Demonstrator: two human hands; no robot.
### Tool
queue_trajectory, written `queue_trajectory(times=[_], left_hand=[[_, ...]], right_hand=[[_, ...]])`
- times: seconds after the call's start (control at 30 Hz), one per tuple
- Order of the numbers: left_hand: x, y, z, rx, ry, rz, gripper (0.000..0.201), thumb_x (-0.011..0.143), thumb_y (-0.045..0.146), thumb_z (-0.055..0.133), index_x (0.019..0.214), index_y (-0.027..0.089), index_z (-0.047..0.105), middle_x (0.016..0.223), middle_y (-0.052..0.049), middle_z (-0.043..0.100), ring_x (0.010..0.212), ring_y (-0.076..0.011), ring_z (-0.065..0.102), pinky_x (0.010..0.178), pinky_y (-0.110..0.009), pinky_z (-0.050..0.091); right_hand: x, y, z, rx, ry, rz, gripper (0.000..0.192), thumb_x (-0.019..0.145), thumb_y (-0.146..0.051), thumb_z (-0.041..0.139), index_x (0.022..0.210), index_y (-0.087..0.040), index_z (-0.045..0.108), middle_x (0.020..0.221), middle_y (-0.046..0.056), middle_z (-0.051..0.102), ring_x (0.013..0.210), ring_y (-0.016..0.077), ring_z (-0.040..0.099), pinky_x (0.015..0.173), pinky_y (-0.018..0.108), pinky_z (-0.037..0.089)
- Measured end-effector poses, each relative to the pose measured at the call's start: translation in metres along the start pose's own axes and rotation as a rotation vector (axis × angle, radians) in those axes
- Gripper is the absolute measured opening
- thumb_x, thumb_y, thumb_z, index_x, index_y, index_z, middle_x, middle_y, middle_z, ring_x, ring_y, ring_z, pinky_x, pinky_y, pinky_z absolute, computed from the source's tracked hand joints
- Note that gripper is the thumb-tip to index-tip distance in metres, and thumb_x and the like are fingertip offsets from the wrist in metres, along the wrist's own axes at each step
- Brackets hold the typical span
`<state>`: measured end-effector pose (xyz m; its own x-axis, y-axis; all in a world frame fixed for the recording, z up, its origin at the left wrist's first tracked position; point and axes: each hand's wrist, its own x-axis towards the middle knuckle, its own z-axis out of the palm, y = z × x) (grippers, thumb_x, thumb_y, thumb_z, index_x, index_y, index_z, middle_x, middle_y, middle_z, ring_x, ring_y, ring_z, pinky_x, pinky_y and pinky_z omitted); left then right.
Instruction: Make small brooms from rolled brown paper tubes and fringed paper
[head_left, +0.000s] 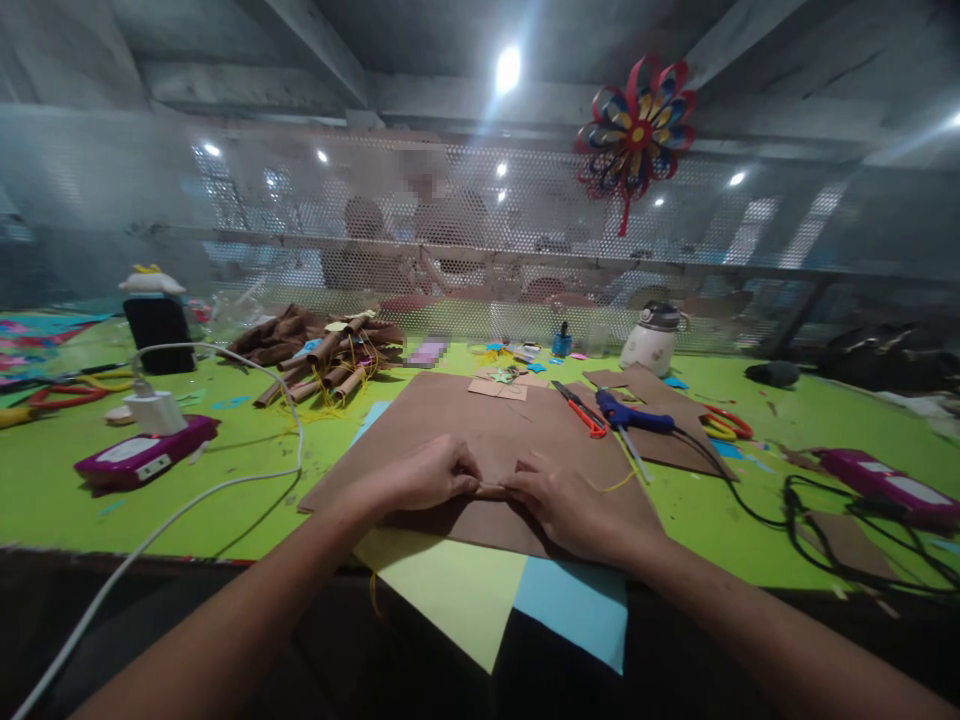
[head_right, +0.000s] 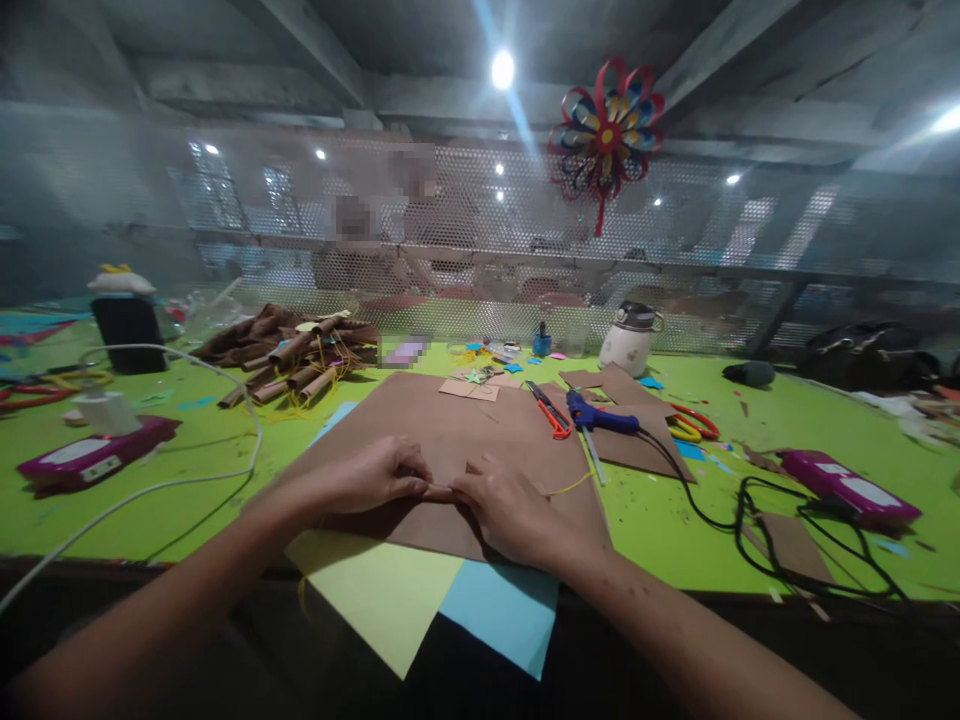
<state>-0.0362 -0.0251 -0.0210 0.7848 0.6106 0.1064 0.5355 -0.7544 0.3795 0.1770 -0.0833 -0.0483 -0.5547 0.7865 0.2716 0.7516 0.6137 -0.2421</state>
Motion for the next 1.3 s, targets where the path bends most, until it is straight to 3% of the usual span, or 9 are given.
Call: queue_trajectory(times=[0.2, 0.53, 0.77, 0.97, 1.2, 1.3], left_hand=[[-0.002, 0.01, 0.004, 0.146, 0.092, -0.016, 0.02, 0.083, 0.02, 0.049, 0.078, 0.018, 0.068, 0.081, -0.005, 0.063, 0.076, -0.0168, 0.055, 0.068, -0.026, 0.04], [-0.009, 0.022, 0.012, 0.181, 0.118, 0.057, 0.021, 0.089, 0.026, 0.046, 0.09, 0.021, 0.067, 0.089, -0.004, 0.058, 0.079, -0.0151, 0.056, 0.071, -0.025, 0.04], [-0.004, 0.01, 0.017, 0.116, 0.13, 0.027, 0.03, 0.091, 0.04, 0.045, 0.092, 0.02, 0.068, 0.087, -0.005, 0.061, 0.077, -0.0151, 0.057, 0.069, -0.024, 0.04], [-0.004, 0.006, 0.022, 0.121, 0.151, 0.01, 0.023, 0.09, 0.033, 0.048, 0.09, 0.02, 0.067, 0.087, -0.005, 0.061, 0.078, -0.0157, 0.057, 0.069, -0.024, 0.04], [-0.005, 0.006, 0.023, 0.111, 0.154, -0.022, 0.026, 0.09, 0.036, 0.047, 0.093, 0.02, 0.067, 0.087, -0.006, 0.062, 0.079, -0.0166, 0.057, 0.069, -0.026, 0.041], [-0.005, 0.005, 0.024, 0.09, 0.163, -0.027, 0.027, 0.09, 0.037, 0.047, 0.095, 0.021, 0.068, 0.088, -0.006, 0.062, 0.08, -0.0171, 0.056, 0.071, -0.027, 0.041]], right_hand=[[0.002, 0.003, -0.001, -0.002, -0.025, 0.005, 0.022, 0.091, -0.015, 0.044, 0.081, -0.016, 0.063, 0.081, 0.004, 0.056, 0.07, 0.0125, 0.049, 0.061, 0.022, 0.033], [0.008, 0.005, -0.005, 0.101, -0.059, 0.073, 0.023, 0.09, -0.019, 0.045, 0.101, -0.02, 0.065, 0.085, 0.006, 0.068, 0.073, 0.0163, 0.058, 0.06, 0.023, 0.033], [0.0, 0.011, 0.001, 0.023, 0.018, 0.138, 0.019, 0.09, -0.026, 0.047, 0.091, -0.018, 0.064, 0.08, 0.006, 0.067, 0.068, 0.0162, 0.056, 0.056, 0.024, 0.031], [-0.013, 0.021, 0.004, 0.041, 0.139, 0.069, 0.012, 0.086, -0.026, 0.057, 0.082, -0.017, 0.063, 0.08, 0.005, 0.062, 0.077, 0.0174, 0.053, 0.065, 0.026, 0.037], [-0.018, 0.032, -0.004, 0.17, 0.041, 0.141, 0.019, 0.088, -0.032, 0.055, 0.086, -0.018, 0.067, 0.08, 0.004, 0.065, 0.07, 0.0152, 0.056, 0.062, 0.026, 0.04], [-0.021, 0.036, -0.005, 0.183, 0.08, 0.167, 0.02, 0.086, -0.035, 0.057, 0.083, -0.018, 0.068, 0.08, 0.005, 0.065, 0.074, 0.0169, 0.057, 0.066, 0.027, 0.041]])
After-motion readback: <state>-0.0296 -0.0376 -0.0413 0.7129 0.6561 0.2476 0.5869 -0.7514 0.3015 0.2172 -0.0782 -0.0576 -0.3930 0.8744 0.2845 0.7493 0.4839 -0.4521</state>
